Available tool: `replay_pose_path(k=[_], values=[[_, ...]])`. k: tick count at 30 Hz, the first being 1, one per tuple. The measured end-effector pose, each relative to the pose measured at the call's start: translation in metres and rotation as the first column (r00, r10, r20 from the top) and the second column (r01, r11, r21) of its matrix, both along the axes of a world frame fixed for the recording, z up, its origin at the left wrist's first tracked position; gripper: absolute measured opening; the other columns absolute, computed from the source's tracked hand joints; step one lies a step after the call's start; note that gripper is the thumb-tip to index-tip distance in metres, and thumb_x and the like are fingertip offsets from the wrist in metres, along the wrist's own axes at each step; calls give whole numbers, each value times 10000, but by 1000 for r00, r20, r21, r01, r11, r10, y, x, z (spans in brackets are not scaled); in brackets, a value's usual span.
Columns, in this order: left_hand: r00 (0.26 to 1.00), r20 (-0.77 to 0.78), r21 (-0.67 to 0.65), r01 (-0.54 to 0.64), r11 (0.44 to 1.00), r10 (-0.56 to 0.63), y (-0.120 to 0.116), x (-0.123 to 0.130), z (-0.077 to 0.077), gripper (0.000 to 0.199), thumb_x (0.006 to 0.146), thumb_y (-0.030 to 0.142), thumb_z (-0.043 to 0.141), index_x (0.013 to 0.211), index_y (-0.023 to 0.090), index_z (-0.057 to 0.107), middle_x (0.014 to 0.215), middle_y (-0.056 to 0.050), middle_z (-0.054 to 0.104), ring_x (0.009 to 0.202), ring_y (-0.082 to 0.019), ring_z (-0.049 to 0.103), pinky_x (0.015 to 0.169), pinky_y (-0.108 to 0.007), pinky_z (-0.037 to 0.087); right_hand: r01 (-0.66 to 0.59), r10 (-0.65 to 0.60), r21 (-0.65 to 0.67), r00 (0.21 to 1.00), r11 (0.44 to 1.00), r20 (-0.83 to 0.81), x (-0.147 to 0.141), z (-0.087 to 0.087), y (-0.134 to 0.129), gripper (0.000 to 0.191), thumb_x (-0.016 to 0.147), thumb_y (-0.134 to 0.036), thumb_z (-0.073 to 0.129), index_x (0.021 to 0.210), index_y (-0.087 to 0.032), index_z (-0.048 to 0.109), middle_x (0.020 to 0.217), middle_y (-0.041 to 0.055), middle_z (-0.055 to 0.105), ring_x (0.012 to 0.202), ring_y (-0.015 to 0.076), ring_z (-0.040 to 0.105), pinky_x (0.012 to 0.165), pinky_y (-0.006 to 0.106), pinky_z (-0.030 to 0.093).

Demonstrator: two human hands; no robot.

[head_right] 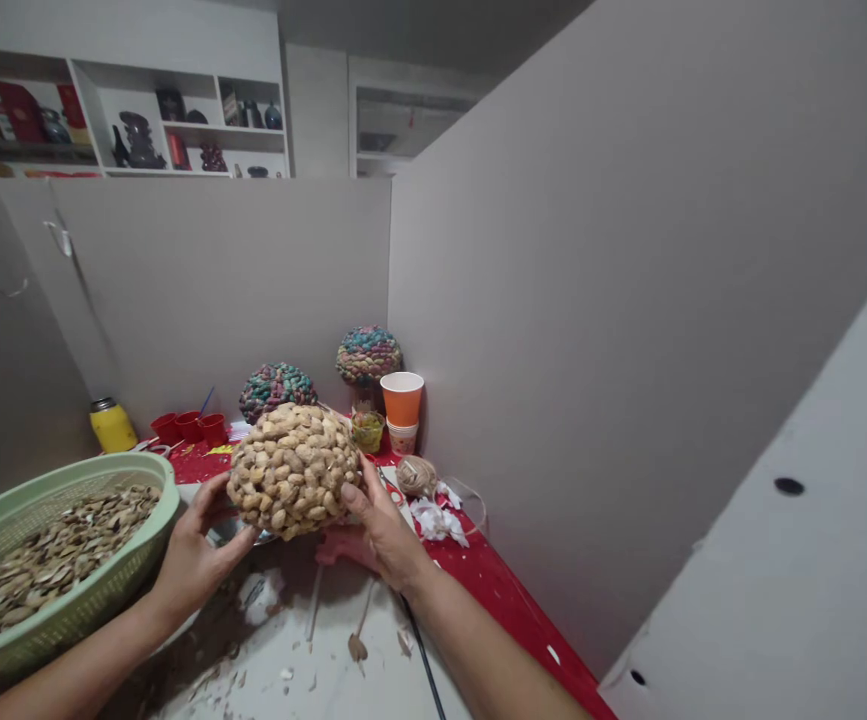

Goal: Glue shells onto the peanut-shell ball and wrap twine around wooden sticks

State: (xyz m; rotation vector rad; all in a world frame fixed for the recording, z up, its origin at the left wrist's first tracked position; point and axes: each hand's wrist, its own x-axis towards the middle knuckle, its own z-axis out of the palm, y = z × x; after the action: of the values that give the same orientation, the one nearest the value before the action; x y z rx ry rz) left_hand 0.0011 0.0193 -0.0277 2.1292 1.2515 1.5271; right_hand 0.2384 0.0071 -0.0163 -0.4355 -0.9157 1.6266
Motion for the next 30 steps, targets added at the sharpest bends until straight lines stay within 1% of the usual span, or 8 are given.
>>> replay_pose_path(k=[2,5,9,12,15,19,24,30], values=[[994,-105,151,-25,988,41,0,-2,-1,584,761,210,675,1289,198,424,1229,-136,591,1097,-282,609,909,-454,527,-1,1,-8,1000,1000,-24,0,-3,2,754,796,-362,729,1431,-390,323,1378,82,531,1100,278,625,812,477,580],[972,-219,362,0,932,85,-5,-3,1,632,744,153,665,1320,198,409,1277,-155,565,1185,-306,550,970,-492,479,4,-6,-24,998,1000,-68,0,-8,4,712,810,-380,712,1419,-387,343,1369,64,548,1127,269,610,864,484,551],[949,-287,481,24,876,131,-17,0,10,682,729,141,683,1348,183,399,1279,-180,558,1187,-316,543,962,-497,476,-5,1,-26,990,1000,-141,0,-13,7,706,752,-427,756,1374,-344,432,1355,59,571,1189,271,570,961,476,487],[932,-307,539,2,843,194,-26,3,17,680,727,154,689,1344,176,405,1250,-188,568,1158,-326,554,963,-526,456,-102,99,-19,985,995,-140,2,-18,11,664,717,-505,754,1301,-277,535,1294,89,620,1206,290,557,1001,498,441],[922,-317,575,-2,818,225,-32,5,20,674,727,170,687,1339,180,405,1235,-186,573,1144,-328,556,969,-540,436,-167,164,-18,979,986,-119,5,-25,14,643,713,-570,723,1246,-234,592,1251,114,647,1211,302,553,1027,524,400],[915,-340,568,15,823,219,-34,5,22,659,739,188,677,1337,183,400,1232,-188,577,1148,-323,549,976,-547,418,-121,117,-24,986,992,-116,7,-32,15,614,692,-584,727,1197,-248,633,1231,96,663,1228,297,540,1067,521,354],[911,-356,559,27,829,211,-34,4,21,693,748,224,672,1366,205,359,1235,-182,583,1160,-325,540,1001,-555,388,-114,110,-39,989,993,-100,5,-30,14,608,669,-623,716,1160,-269,658,1241,81,659,1233,307,531,1080,530,329],[887,-398,529,15,848,233,-39,3,23,641,768,251,656,1343,194,379,1265,-197,545,1189,-335,501,1013,-554,359,-139,134,-58,988,989,-78,4,-32,15,693,660,-676,685,1230,-288,613,1348,76,583,1271,326,486,1081,551,305]])
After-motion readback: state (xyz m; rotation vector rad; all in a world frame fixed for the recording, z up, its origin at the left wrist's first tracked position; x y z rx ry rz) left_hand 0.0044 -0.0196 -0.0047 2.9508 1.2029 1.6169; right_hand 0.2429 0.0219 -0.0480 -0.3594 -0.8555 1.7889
